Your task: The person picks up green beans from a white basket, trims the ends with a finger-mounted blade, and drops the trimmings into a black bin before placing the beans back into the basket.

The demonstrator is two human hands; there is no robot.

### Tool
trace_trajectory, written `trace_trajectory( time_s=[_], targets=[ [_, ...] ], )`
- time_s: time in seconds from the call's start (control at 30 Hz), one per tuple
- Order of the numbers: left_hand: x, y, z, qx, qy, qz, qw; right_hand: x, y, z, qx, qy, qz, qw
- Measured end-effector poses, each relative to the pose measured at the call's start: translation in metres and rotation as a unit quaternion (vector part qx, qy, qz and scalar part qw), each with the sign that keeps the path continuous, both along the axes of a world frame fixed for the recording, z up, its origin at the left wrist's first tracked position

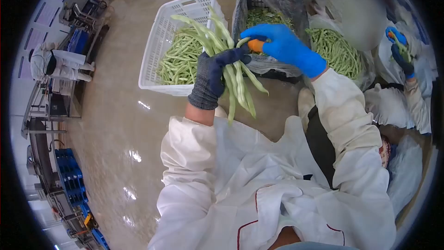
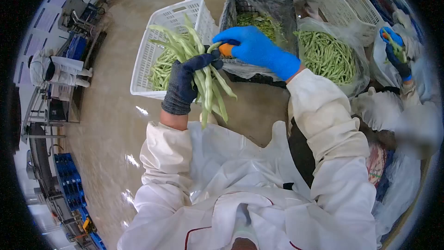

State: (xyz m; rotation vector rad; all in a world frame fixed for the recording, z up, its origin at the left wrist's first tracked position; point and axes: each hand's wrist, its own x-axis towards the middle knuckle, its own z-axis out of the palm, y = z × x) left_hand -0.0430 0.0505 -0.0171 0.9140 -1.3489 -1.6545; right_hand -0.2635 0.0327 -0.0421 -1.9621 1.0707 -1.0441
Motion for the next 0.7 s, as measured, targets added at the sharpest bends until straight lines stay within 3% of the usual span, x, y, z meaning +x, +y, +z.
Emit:
trace_trajectory(
  time_s=[0.07, 0.1, 0.13, 0.17, 0.27, 0.3, 0.33, 0.37, 0.47, 0.57, 0.67, 0.7],
  targets=[
    [0.011, -0.008, -0.006, -0.074, -0.003, 0.032, 0.997, -0.011, -0.003, -0.001, 0.019, 0.030, -0.037, 0.999],
    [0.020, -0.015, -0.014, -0.121, 0.005, 0.047, 0.992, -0.019, -0.005, -0.002, 0.035, 0.159, -0.079, 0.983],
    [0.022, -0.015, -0.002, 0.037, 0.088, 0.086, 0.992, -0.026, -0.007, -0.001, 0.049, 0.285, -0.119, 0.950],
    [0.031, -0.018, -0.006, -0.006, 0.093, 0.066, 0.993, -0.030, -0.010, -0.002, 0.060, 0.405, -0.158, 0.899],
    [0.030, -0.007, 0.010, 0.030, 0.157, 0.051, 0.986, -0.018, -0.016, -0.003, 0.145, 0.333, -0.160, 0.918],
    [0.029, -0.008, 0.008, 0.009, 0.165, 0.041, 0.985, -0.005, -0.019, -0.005, 0.108, 0.155, -0.148, 0.971],
    [0.028, -0.008, 0.006, -0.011, 0.173, 0.031, 0.984, 0.012, -0.021, -0.009, 0.068, -0.028, -0.131, 0.989],
    [0.027, -0.008, 0.006, -0.004, 0.186, 0.041, 0.982, 0.022, -0.021, -0.011, 0.026, -0.210, -0.108, 0.971],
    [0.024, -0.008, 0.010, 0.027, 0.213, 0.075, 0.974, 0.024, -0.006, 0.007, 0.137, -0.259, 0.001, 0.956],
    [0.021, -0.012, 0.006, -0.016, 0.181, 0.078, 0.980, 0.025, 0.010, 0.008, 0.241, -0.190, 0.111, 0.945],
    [0.020, -0.012, 0.007, -0.021, 0.145, 0.099, 0.984, 0.019, 0.009, 0.006, 0.243, -0.148, 0.076, 0.956],
    [0.022, -0.015, 0.004, -0.028, 0.183, 0.098, 0.978, 0.018, 0.010, 0.008, 0.244, -0.134, 0.064, 0.958]
  ],
)
